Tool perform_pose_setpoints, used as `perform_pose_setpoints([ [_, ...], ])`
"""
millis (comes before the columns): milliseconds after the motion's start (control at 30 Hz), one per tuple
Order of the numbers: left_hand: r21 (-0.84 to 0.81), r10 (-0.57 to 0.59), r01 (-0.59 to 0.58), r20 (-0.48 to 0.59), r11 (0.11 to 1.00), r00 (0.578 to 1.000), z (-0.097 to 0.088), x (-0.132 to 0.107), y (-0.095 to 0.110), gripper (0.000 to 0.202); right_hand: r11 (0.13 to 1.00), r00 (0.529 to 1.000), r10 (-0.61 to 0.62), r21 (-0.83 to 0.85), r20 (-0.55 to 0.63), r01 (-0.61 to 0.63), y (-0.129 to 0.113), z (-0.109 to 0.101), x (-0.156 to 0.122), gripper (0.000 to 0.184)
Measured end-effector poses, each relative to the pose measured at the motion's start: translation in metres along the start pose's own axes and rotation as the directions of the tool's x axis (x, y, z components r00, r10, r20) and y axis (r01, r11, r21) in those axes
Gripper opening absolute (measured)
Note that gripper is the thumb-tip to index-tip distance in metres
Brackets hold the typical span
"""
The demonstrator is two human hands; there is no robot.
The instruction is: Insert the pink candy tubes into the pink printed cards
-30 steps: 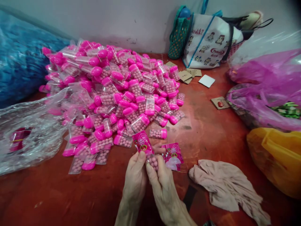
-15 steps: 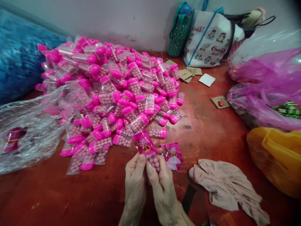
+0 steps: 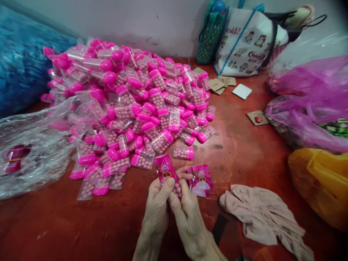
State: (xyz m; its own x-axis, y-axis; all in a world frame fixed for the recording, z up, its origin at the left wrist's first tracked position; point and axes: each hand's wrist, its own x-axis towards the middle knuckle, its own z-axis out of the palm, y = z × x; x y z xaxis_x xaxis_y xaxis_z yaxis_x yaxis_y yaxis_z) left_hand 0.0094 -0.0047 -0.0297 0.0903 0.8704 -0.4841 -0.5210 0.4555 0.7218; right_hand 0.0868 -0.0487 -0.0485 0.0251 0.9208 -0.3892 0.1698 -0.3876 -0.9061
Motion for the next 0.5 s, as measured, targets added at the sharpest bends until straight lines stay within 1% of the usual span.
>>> perform_pose_setpoints([
  [67,-0.02,-0.026,0.026,-0.014,0.999,1.0,0.0,0.001,0.0,0.021,1.0,1.0,0.008,-0.019,0.003,-0.008,0.001,-0.004,0.001,0.048],
  [100,-0.033,-0.027,0.026,-0.032,0.999,0.999,-0.002,0.002,-0.001,0.022,1.0,0.999,0.002,-0.027,0.034,-0.001,0.001,-0.007,0.002,0.048],
  [200,-0.08,-0.005,-0.001,-0.078,0.997,0.997,-0.006,0.003,-0.001,0.028,0.998,0.98,-0.043,-0.044,0.196,0.053,-0.005,-0.015,0.005,0.045],
  [233,-0.088,-0.003,-0.005,-0.088,0.996,0.996,-0.008,0.003,-0.002,0.03,0.996,0.974,-0.059,-0.046,0.22,0.07,-0.007,-0.016,0.006,0.043],
  [300,-0.087,-0.011,0.003,-0.096,0.996,0.995,-0.008,0.003,-0.004,0.033,0.994,0.972,-0.095,-0.024,0.217,0.103,-0.009,-0.016,0.009,0.036],
  [400,-0.07,-0.023,0.016,-0.094,0.997,0.995,-0.004,0.003,-0.006,0.03,0.99,0.971,-0.14,0.042,0.194,0.135,-0.008,-0.012,0.012,0.027],
  [467,-0.071,-0.022,0.015,-0.089,0.997,0.996,-0.001,0.003,-0.006,0.028,0.993,0.979,-0.113,0.055,0.172,0.105,-0.006,-0.011,0.011,0.03],
  [500,-0.074,-0.028,0.022,-0.088,0.997,0.996,0.0,0.003,-0.006,0.027,0.997,0.986,-0.069,0.046,0.151,0.063,-0.005,-0.012,0.01,0.033],
])
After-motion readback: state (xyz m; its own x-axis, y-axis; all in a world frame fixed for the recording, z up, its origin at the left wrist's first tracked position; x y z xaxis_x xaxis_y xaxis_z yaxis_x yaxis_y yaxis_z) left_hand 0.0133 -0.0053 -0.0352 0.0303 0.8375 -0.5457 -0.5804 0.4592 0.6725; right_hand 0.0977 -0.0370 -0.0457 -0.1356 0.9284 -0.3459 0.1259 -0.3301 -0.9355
